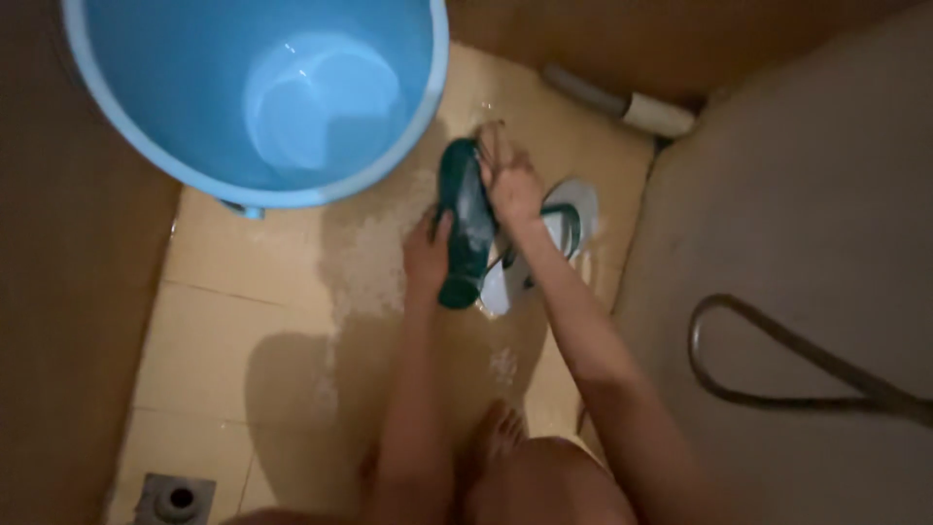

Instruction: The recorder is scrubbing a pair of flip-flops with a brush and soapy water on a bathroom floor.

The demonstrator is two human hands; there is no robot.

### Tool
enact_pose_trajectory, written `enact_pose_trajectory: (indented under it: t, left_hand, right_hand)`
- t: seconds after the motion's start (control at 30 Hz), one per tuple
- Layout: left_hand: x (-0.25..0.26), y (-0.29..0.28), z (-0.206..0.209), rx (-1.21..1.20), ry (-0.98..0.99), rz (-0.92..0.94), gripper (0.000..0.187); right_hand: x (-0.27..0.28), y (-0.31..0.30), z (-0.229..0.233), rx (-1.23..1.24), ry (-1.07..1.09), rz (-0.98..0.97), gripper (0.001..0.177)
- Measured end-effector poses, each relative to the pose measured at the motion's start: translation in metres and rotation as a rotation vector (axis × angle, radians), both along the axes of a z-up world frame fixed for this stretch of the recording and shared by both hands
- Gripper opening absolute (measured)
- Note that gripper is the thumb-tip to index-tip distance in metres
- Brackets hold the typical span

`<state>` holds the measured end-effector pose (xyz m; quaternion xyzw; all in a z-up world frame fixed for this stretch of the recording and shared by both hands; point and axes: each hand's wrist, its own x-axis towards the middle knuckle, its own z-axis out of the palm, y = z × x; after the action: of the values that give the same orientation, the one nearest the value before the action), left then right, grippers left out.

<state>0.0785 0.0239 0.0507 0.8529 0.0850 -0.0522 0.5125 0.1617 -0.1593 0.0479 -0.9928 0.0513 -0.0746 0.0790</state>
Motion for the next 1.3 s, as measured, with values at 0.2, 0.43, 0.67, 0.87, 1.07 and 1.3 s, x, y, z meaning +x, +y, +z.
enact_pose_trajectory:
  t: [0.2, 0.43, 0.67, 0.87, 1.07, 1.3]
  left_hand:
    - [-0.074, 0.007, -0.046, -0.412, 0.517, 0.006, 0.067]
    - [-0.059, 0.019, -0.012, -0.467, 0.051, -0.009, 0.062]
    - [-0.073, 0.040, -0.041, -0.414, 0.118, -0.188, 0.051]
    - [-0.076, 0.037, -0.014, -0.771, 0.335, -0.122, 0.049]
    - [-0.069, 0.025, -0.062, -0.218, 0.129, -0.151, 0.037]
    - [-0.056, 0.032, -0.018, -0.405, 0.111, -0.085, 0.035]
  right_hand:
    - [-0.006, -0.007, -0.032, -0.060, 0.119, -0.197, 0.072]
    - [-0.043, 0.024, 0.030, 0.208, 0.060, 0.051, 0.057]
    - [-0.069, 0.066, 0.031, -0.024, 0.003, 0.193, 0.065]
    - [-0.007, 0.013, -0.005, -0.207, -0.023, 0.005, 0.067]
    - [-0.081, 0.054, 0.010, -0.100, 0.074, 0.290, 0.069]
    - [0.016, 0.034, 0.003, -0.237, -0.118, 0.133, 0.064]
